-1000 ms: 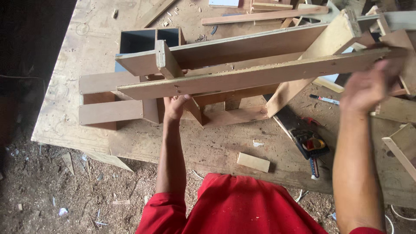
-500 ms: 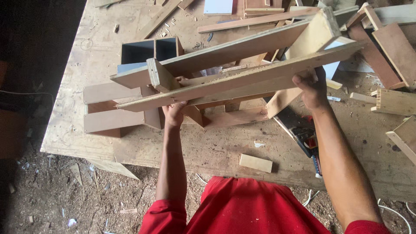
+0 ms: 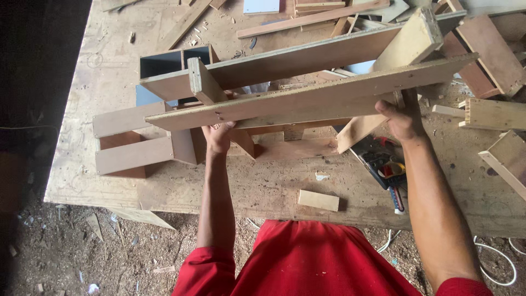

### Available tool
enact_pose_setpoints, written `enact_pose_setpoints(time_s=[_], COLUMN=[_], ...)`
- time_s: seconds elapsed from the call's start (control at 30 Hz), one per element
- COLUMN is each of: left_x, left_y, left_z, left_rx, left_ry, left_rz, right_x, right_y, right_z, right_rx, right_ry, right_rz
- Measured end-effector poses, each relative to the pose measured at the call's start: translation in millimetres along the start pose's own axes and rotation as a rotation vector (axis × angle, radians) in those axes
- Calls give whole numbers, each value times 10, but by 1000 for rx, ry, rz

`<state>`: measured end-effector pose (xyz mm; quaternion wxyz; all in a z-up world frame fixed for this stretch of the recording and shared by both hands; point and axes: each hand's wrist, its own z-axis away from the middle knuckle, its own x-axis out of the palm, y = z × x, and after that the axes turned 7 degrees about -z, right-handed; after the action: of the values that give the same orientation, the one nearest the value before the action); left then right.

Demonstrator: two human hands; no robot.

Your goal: The person assembles a wooden box by fitting side panels and a bottom piece into a frame, then inserts a small wooden divider. They mark the divider with a marker and secure it with nails using a hammer. The person also handles a plastic bag of nails and positions additional wooden components.

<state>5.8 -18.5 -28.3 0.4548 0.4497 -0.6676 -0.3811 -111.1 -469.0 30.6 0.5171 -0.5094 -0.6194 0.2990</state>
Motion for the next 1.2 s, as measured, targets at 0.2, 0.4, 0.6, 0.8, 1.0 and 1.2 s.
enact_pose_setpoints(time_s=[0.2, 0.4, 0.6, 0.8, 1.0, 1.2], left_x=[-128, -219, -360, -479, -688, -822], left_y=[-160, -344, -471, -627, -962, -1192], left_z=[-15, 22, 82, 108, 171, 308], left_rx=[45, 41, -10, -39, -83, -162], left_ry=[-31, 45, -20, 23, 20, 165], left_rz=[203, 237, 168, 122, 122, 5], right_x=[193, 459, 517, 472, 148, -56], right_y=[-232, -438, -391, -195, 77, 341], right_z=[-200, -226, -215, -141, -38, 49], right_rx=[23, -62, -106, -232, -240, -278], right_ry=[-83, -81, -79, 4, 9, 67], right_rz=[110, 121, 41, 96, 135, 131])
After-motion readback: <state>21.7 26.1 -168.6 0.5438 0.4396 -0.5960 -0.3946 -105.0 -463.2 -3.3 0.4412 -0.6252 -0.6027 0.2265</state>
